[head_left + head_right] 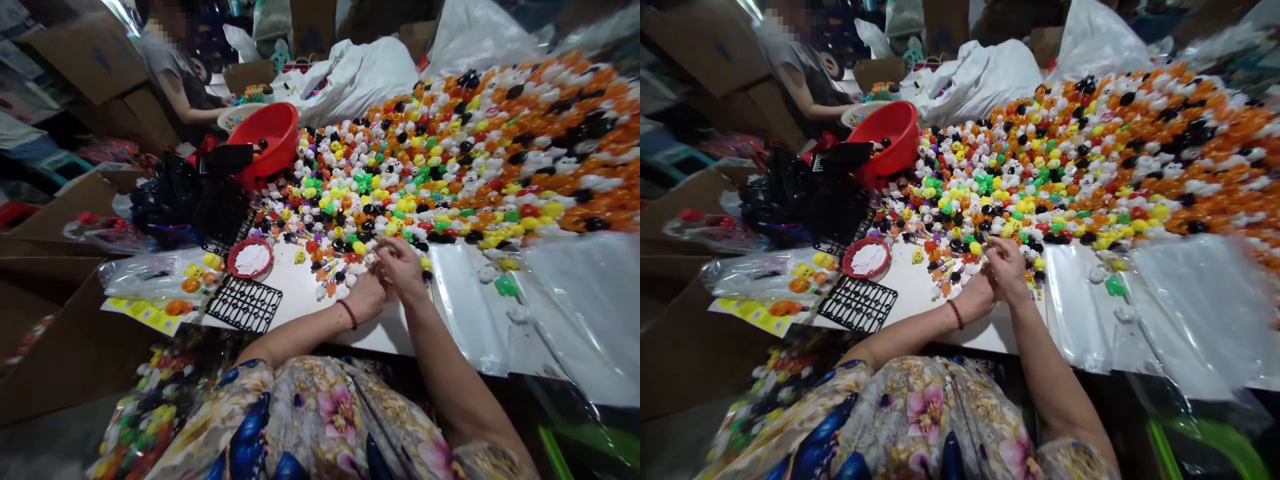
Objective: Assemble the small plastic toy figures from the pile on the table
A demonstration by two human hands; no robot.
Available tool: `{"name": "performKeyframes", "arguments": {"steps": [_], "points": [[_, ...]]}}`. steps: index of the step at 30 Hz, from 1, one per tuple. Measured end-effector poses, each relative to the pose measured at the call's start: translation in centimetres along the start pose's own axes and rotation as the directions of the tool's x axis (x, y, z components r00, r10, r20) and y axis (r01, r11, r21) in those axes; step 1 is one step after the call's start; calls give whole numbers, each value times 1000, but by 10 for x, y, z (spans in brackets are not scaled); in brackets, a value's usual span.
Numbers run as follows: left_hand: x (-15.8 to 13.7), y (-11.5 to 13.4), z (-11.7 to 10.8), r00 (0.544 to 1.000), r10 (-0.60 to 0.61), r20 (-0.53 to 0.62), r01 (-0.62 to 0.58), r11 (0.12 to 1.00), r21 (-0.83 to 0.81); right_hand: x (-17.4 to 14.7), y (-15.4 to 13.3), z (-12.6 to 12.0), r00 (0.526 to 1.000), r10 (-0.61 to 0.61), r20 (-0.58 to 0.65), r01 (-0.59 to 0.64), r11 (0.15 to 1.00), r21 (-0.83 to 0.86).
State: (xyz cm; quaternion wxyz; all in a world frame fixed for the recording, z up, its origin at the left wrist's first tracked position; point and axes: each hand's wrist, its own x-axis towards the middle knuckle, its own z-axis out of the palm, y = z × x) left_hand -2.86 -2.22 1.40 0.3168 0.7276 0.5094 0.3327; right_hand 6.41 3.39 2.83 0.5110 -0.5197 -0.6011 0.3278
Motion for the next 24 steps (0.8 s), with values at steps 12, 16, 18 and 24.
{"name": "performKeyframes", "arguments": {"steps": [12,16,18,24], "points": [[-122,-69,-58,966,258,-6,-223,843,490,-164,9,-40,752,657,59,-575,608,548],[-98,-77,-40,921,364,137,-380,768,515,-159,6,-32,760,645,77,-582,623,522],[-82,-83,-39,917,357,178,-396,761,514,-156,6,-31,787,613,71,-565,668,485],[-46,-81,-48,957,288,25,-243,754,610,-154,9,-43,823,567,-33,-468,710,526]]}}
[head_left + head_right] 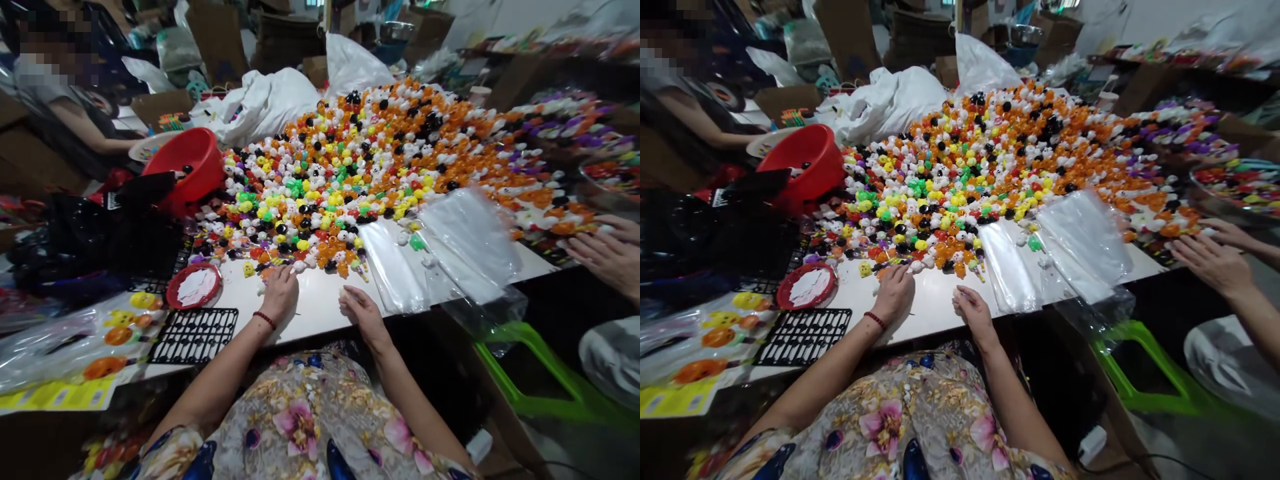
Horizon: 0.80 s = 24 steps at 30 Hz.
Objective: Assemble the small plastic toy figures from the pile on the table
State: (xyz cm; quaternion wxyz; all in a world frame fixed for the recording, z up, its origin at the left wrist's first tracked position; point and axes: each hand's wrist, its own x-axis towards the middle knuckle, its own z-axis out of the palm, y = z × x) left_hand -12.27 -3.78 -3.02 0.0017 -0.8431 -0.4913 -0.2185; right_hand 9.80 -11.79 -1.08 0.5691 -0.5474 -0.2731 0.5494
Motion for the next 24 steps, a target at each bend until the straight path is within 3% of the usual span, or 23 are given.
{"name": "performKeyframes", "arguments": {"steps": [5,8,12,14,16,18,20,21,22,24], "points": [[43,48,14,995,81,52,-74,990,-121,4,7,-5,997,55,-46,-52,997,53],[69,72,28,991,42,123,-16,979,-206,4,11,-9,996,51,-67,-50,999,15],[77,76,39,988,-22,151,69,946,-317,0,10,-22,994,28,-108,-28,1000,0],[68,72,38,988,-85,128,136,871,-472,-3,8,-30,993,29,-111,-32,999,-19],[53,68,32,963,-209,172,270,693,-668,-6,4,-34,995,24,-99,-30,998,-60],[36,67,20,894,-311,322,428,385,-818,-8,0,-34,996,-9,-87,-1,993,-118],[22,68,6,812,-298,502,537,47,-842,-9,-4,-30,995,-75,-69,62,983,-173],[16,68,-2,784,-261,563,563,-81,-822,-9,-6,-27,992,-112,-50,100,975,-199],[11,69,-8,766,-227,601,576,-170,-799,-9,-8,-24,988,-150,-23,141,965,-223],[4,71,-18,754,-181,631,585,-251,-771,-9,-10,-17,975,-214,50,220,936,-274]]}}
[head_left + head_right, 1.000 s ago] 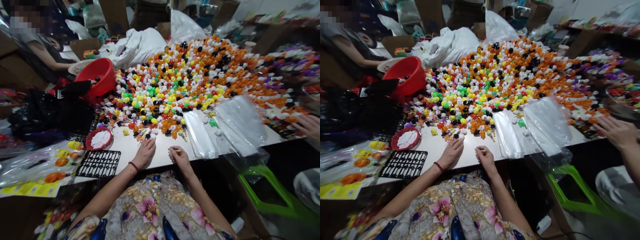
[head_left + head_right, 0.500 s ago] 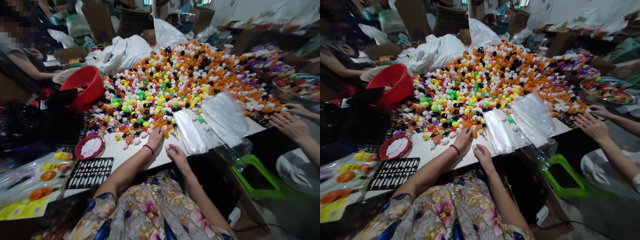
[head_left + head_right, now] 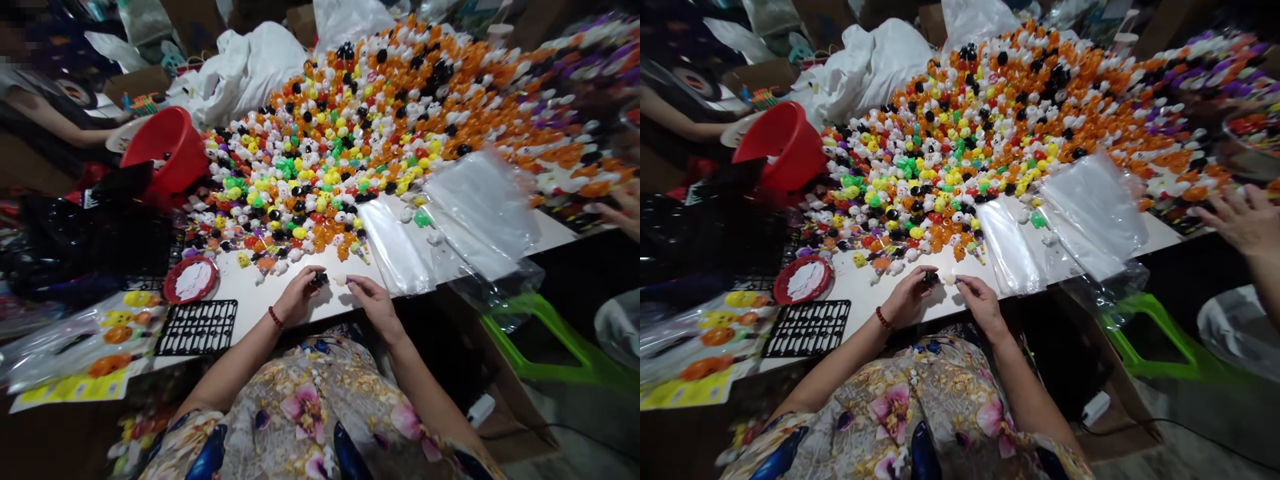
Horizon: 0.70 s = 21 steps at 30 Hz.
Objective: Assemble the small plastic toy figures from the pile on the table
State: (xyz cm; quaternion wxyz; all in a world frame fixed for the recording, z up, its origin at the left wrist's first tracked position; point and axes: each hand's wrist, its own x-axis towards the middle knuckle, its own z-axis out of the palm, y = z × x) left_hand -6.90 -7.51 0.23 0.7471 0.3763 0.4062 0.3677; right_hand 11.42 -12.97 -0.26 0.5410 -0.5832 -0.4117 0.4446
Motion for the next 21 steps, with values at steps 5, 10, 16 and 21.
{"name": "performKeyframes", "arguments": {"steps": [5,10,16,21], "points": [[-10,0,-3,1000,25,13,-26,998,57,-2,-6,9,986,-127,108,141,980,-137],[-13,-2,-5,982,183,44,-187,919,348,-6,-10,8,972,-152,178,192,954,-232],[-16,-4,1,993,113,17,-110,898,427,-11,-13,7,962,-174,209,233,925,-302],[-18,-6,8,967,236,-93,-135,788,601,-13,-14,11,944,-228,240,299,897,-324]]}}
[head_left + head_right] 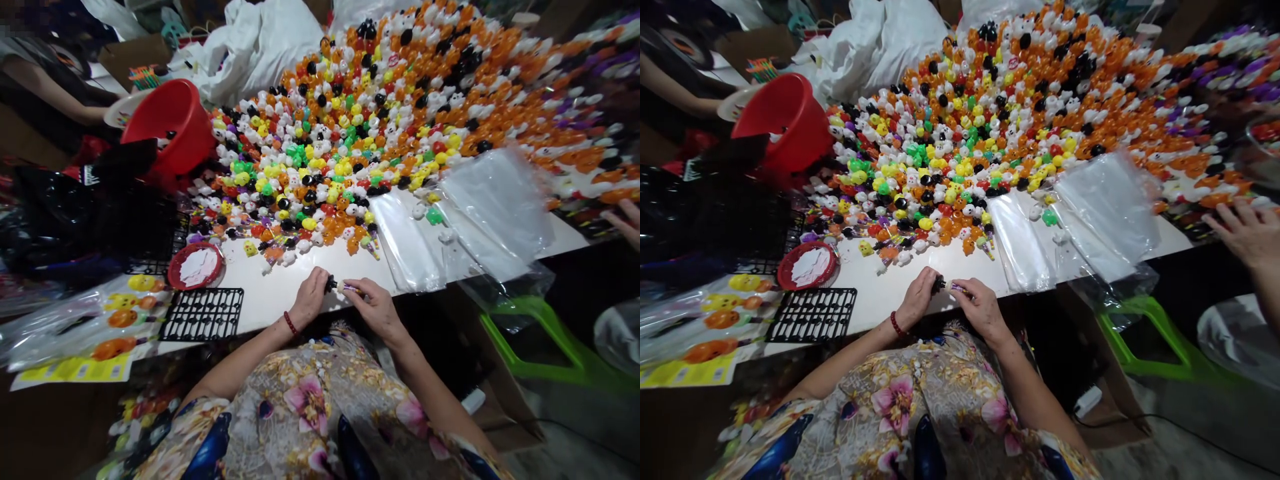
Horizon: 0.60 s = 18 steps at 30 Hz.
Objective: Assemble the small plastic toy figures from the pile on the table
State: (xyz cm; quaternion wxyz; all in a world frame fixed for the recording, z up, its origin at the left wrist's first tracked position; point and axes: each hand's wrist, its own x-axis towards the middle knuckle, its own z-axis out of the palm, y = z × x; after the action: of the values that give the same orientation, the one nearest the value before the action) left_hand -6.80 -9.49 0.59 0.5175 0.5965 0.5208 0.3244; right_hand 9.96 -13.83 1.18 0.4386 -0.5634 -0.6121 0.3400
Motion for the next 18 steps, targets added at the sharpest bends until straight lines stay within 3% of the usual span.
{"name": "performKeyframes", "arguments": {"steps": [10,14,18], "points": [[-1,-2,12,996,-75,39,70,991,117,-4,8,17,998,56,30,-59,994,97],[3,-3,19,998,-36,44,29,990,142,-1,18,19,996,63,-55,-60,997,57],[32,-4,17,993,113,-20,-103,957,273,15,41,-8,969,22,-245,-57,989,-137]]}}
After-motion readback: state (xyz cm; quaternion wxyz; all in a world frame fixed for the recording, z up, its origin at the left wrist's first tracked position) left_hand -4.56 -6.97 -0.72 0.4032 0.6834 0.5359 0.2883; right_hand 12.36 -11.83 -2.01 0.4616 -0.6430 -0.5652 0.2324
